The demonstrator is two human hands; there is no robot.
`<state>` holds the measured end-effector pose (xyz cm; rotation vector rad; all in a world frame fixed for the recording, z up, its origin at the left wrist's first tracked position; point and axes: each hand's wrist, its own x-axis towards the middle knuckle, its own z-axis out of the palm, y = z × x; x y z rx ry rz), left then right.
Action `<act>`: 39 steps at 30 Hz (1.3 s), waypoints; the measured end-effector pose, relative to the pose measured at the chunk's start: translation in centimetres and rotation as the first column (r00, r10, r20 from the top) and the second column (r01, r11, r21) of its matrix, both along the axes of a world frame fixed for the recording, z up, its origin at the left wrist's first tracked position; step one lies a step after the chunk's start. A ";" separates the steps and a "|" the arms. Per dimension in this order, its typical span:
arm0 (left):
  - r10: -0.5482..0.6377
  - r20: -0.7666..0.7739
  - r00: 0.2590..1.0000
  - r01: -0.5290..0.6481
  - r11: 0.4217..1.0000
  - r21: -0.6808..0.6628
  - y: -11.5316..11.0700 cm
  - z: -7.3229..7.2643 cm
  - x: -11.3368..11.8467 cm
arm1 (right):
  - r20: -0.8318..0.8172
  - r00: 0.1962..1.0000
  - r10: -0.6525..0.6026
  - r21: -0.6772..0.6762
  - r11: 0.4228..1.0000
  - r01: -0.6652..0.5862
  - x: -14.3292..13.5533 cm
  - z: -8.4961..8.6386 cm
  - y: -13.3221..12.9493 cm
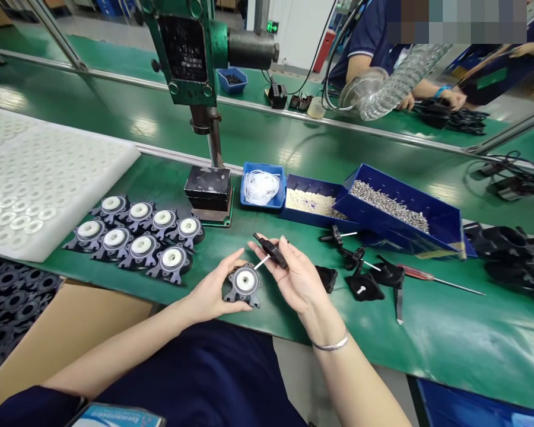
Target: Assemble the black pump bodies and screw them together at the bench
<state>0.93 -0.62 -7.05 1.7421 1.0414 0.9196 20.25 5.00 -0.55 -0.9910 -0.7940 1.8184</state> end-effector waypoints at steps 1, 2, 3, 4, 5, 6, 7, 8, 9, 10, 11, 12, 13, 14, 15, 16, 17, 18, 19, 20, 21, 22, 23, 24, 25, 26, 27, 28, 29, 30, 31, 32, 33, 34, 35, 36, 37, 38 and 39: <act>-0.002 -0.001 1.000 0.002 1.000 0.004 0.0 0.0 0.0 | 0.010 1.000 0.008 0.006 1.000 -0.008 0.0 0.0 0.0; -0.001 -0.004 1.000 0.001 1.000 0.007 0.0 0.0 0.0 | 0.023 1.000 0.017 0.014 1.000 -0.017 0.0 0.1 -0.1; 0.000 -0.007 1.000 0.000 1.000 0.009 0.0 0.0 0.0 | 0.036 0.999 0.025 0.026 0.999 -0.026 0.0 0.3 -0.2; 0.000 -0.009 1.000 0.000 1.000 0.009 0.0 0.0 -0.1 | 0.052 0.998 0.030 0.041 0.999 -0.032 0.1 0.4 -0.4; 0.001 -0.009 1.000 -0.001 1.000 0.008 0.0 -0.1 -0.1 | 0.069 0.997 0.032 0.060 0.998 -0.037 0.1 0.6 -0.5; 0.001 -0.007 1.000 -0.001 1.000 0.006 0.0 -0.1 -0.1 | 0.088 0.995 0.038 0.082 0.996 -0.046 0.1 0.7 -0.7; 0.000 -0.004 1.000 0.000 1.000 0.003 -0.1 -0.2 -0.1 | 0.109 0.993 0.047 0.106 0.993 -0.059 0.0 0.7 -0.8; 0.000 -0.001 1.000 0.000 1.000 -0.001 -0.1 -0.2 -0.1 | 0.135 0.989 0.057 0.131 0.989 -0.075 0.0 0.7 -0.9; 0.001 0.001 1.000 -0.001 1.000 -0.004 -0.1 -0.2 -0.1 | 0.167 0.984 0.068 0.157 0.983 -0.095 -0.1 0.6 -1.0; 0.004 0.000 1.000 -0.004 1.000 -0.008 0.0 -0.2 -0.1 | 0.206 0.975 0.079 0.182 0.976 -0.117 -0.2 0.5 -1.1; 0.006 -0.002 1.000 -0.006 1.000 -0.011 0.0 -0.2 0.0 | 0.250 0.965 0.085 0.206 0.969 -0.139 -0.3 0.4 -1.2; 0.006 -0.002 1.000 -0.006 1.000 -0.011 0.0 -0.1 0.0 | 0.296 0.951 0.084 0.233 0.960 -0.157 -0.4 0.2 -1.2; 0.003 0.000 1.000 -0.003 1.000 -0.009 0.0 0.0 0.0 | 0.340 0.937 0.077 0.260 0.950 -0.172 -0.5 0.0 -1.3; -0.002 0.004 1.000 0.002 1.000 -0.005 0.1 0.0 0.0 | 0.378 0.923 0.069 0.286 0.940 -0.187 -0.5 -0.1 -1.3; -0.008 0.007 1.000 0.008 1.000 0.001 0.1 0.1 -0.1 | 0.408 0.911 0.060 0.309 0.930 -0.200 -0.6 -0.2 -1.3; -0.012 0.009 1.000 0.012 1.000 0.008 0.1 0.1 -0.1 | 0.432 0.900 0.054 0.330 0.919 -0.213 -0.6 -0.3 -1.3; -0.014 0.009 1.000 0.013 1.000 0.015 0.1 0.2 -0.1 | 0.452 0.890 0.050 0.348 0.909 -0.228 -0.6 -0.3 -1.4; -0.012 0.005 1.000 0.012 1.000 0.020 0.1 0.2 -0.1 | 0.472 0.880 0.048 0.365 0.898 -0.245 -0.6 -0.2 -1.5; -0.008 -0.003 1.000 0.008 1.000 0.023 0.1 0.2 -0.1 | 0.494 0.869 0.041 0.386 0.885 -0.261 -0.6 0.0 -1.6; -0.004 -0.012 1.000 0.004 1.000 0.023 0.1 0.1 -0.1 | 0.520 0.853 0.029 0.412 0.867 -0.281 -0.5 0.2 -1.7; 0.000 -0.021 1.000 0.001 1.000 0.022 0.1 0.1 -0.1 | 0.552 0.833 0.008 0.448 0.841 -0.305 -0.5 0.3 -1.9; 0.003 -0.028 1.000 -0.002 1.000 0.022 0.1 0.1 -0.1 | 0.592 0.806 -0.022 0.490 0.804 -0.338 -0.5 0.5 -2.1; 0.005 -0.031 1.000 -0.004 1.000 0.025 0.1 0.1 -0.1 | 0.634 0.771 -0.059 0.532 0.757 -0.379 -0.5 0.6 -2.4; 0.007 -0.031 0.999 -0.006 1.000 0.029 0.1 0.0 -0.1 | 0.672 0.733 -0.102 0.568 0.706 -0.422 -0.5 0.6 -2.7; 0.008 -0.031 0.999 -0.007 0.999 0.038 0.1 0.0 -0.1 | 0.700 0.700 -0.140 0.590 0.665 -0.457 -0.5 0.5 -3.0; 0.009 -0.030 0.999 -0.007 0.999 0.050 0.1 0.0 -0.1 | 0.718 0.676 -0.167 0.599 0.643 -0.477 -0.6 0.2 -3.2; 0.009 -0.031 0.999 -0.007 0.998 0.066 0.1 0.0 -0.2 | 0.727 0.663 -0.180 0.598 0.641 -0.481 -0.6 -0.2 -3.5; 0.008 -0.030 1.000 -0.005 0.996 0.090 0.1 0.0 -0.2 | 0.727 0.662 -0.183 0.592 0.655 -0.470 -0.7 -0.7 -3.6; 0.004 -0.027 1.000 -0.001 0.993 0.120 0.1 -0.1 -0.2 | 0.720 0.669 -0.182 0.586 0.675 -0.448 -0.8 -1.3 -3.8; 0.000 -0.022 1.000 0.004 0.988 0.154 0.1 -0.2 -0.2 | 0.713 0.678 -0.180 0.582 0.692 -0.428 -0.9 -1.8 -3.9; -0.002 -0.014 1.000 0.005 0.982 0.187 0.2 -0.3 -0.2 | 0.705 0.685 -0.183 0.583 0.699 -0.414 -1.0 -2.3 -3.9; -0.004 -0.006 1.000 0.005 0.977 0.213 0.2 -0.5 -0.2 | 0.699 0.690 -0.191 0.590 0.699 -0.404 -1.1 -2.7 -3.9; -0.005 -0.002 1.000 0.005 0.974 0.227 0.3 -0.6 -0.2 | 0.693 0.692 -0.202 0.600 0.694 -0.399 -1.1 -3.0 -3.9; -0.005 0.001 1.000 0.004 0.973 0.230 0.3 -0.7 -0.2 | 0.692 0.691 -0.211 0.607 0.688 -0.398 -1.2 -3.1 -3.9; -0.004 0.003 1.000 0.003 0.975 0.224 0.4 -0.8 -0.1 | 0.693 0.688 -0.216 0.612 0.682 -0.401 -1.2 -3.2 -3.8; -0.007 0.007 1.000 0.005 0.977 0.215 0.5 -0.8 -0.1 | 0.694 0.685 -0.220 0.615 0.676 -0.406 -1.3 -3.2 -3.8; -0.013 0.011 1.000 0.010 0.979 0.205 0.5 -0.8 -0.1 | 0.695 0.684 -0.221 0.617 0.673 -0.409 -1.3 -3.1 -3.7; -0.020 0.017 1.000 0.016 0.980 0.198 0.6 -0.7 -0.1 | 0.695 0.685 -0.218 0.616 0.671 -0.412 -1.3 -3.1 -3.7; -0.024 0.025 0.999 0.019 0.981 0.195 0.6 -0.7 -0.1 | 0.693 0.689 -0.212 0.615 0.672 -0.412 -1.3 -3.1 -3.6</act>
